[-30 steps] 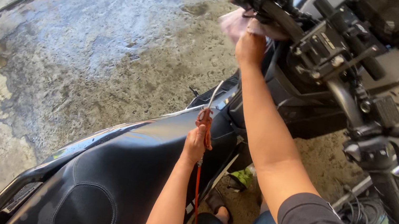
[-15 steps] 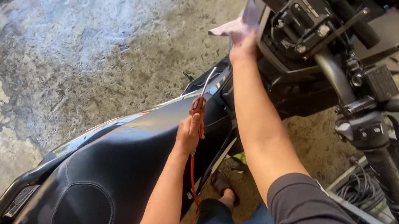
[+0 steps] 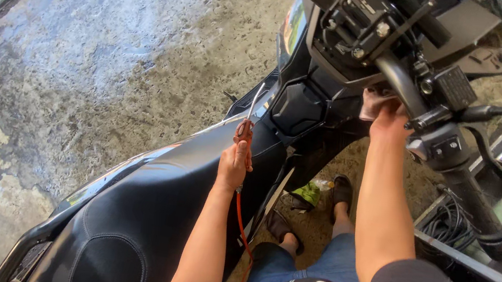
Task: The person cleans a motorcycle by wiping the dashboard, mirrors, windshield, and side panels with a cloth while using an air compressor nozzle to blow away debris and dry specific areas.
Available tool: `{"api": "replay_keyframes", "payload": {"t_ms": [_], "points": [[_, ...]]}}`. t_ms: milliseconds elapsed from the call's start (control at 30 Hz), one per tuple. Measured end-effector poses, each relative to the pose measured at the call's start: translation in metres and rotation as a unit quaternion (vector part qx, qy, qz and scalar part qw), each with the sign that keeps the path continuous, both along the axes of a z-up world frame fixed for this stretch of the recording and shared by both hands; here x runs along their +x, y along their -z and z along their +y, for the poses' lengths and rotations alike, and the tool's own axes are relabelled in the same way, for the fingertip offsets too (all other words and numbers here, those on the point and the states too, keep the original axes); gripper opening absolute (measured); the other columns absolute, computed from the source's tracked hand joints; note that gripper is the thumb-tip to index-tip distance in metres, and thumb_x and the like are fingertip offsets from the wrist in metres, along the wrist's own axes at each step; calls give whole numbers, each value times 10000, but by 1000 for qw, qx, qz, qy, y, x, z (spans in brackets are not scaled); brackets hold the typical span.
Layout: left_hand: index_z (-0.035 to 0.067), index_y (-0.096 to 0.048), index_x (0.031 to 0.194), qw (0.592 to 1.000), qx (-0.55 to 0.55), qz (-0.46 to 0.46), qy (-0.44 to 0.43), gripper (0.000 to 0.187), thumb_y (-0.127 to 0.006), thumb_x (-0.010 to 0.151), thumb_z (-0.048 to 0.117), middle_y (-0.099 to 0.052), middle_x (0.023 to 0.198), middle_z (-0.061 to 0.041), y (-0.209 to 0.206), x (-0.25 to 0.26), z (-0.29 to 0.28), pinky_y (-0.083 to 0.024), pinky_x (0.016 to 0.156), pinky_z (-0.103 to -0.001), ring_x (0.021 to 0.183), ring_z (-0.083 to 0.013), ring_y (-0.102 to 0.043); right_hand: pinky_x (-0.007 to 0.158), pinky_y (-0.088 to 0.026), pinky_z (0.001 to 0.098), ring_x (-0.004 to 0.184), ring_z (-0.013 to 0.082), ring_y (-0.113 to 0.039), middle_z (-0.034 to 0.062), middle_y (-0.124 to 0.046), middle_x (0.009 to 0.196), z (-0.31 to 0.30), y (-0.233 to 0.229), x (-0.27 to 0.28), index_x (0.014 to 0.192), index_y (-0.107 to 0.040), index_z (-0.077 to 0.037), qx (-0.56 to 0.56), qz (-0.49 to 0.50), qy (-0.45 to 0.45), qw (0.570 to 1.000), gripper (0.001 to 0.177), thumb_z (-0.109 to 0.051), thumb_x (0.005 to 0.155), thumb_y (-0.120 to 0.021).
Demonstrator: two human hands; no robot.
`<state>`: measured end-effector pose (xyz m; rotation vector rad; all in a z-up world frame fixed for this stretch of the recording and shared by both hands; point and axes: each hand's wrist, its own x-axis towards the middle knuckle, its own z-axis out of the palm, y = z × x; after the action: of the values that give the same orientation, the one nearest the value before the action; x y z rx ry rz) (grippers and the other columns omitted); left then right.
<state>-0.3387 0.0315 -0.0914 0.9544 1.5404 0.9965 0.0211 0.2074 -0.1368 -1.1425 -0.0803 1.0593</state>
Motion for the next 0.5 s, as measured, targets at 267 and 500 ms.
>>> {"api": "replay_keyframes", "payload": {"t_ms": [267,500], "points": [[72,-629,684,973,1,222,62,710,-348,1046,614,-632,555,-52,-16,10,4,-499,574,-349,548,-187,-662,1063,-430,446,1269,413,-533,264,-526,1429,-33,51,-29,1502,-441,-58,-126,-585,-185,780,568,-73,935,-473],[59,-627,742,976,-94,176,82,659,-392,1016,611,-655,594,-77,-43,26,-10,-536,571,-364,536,-217,-695,1106,-348,506,1430,471,-426,297,-495,1543,-54,68,-46,1478,-473,-81,-9,-803,-302,513,598,-90,887,-562]]}}
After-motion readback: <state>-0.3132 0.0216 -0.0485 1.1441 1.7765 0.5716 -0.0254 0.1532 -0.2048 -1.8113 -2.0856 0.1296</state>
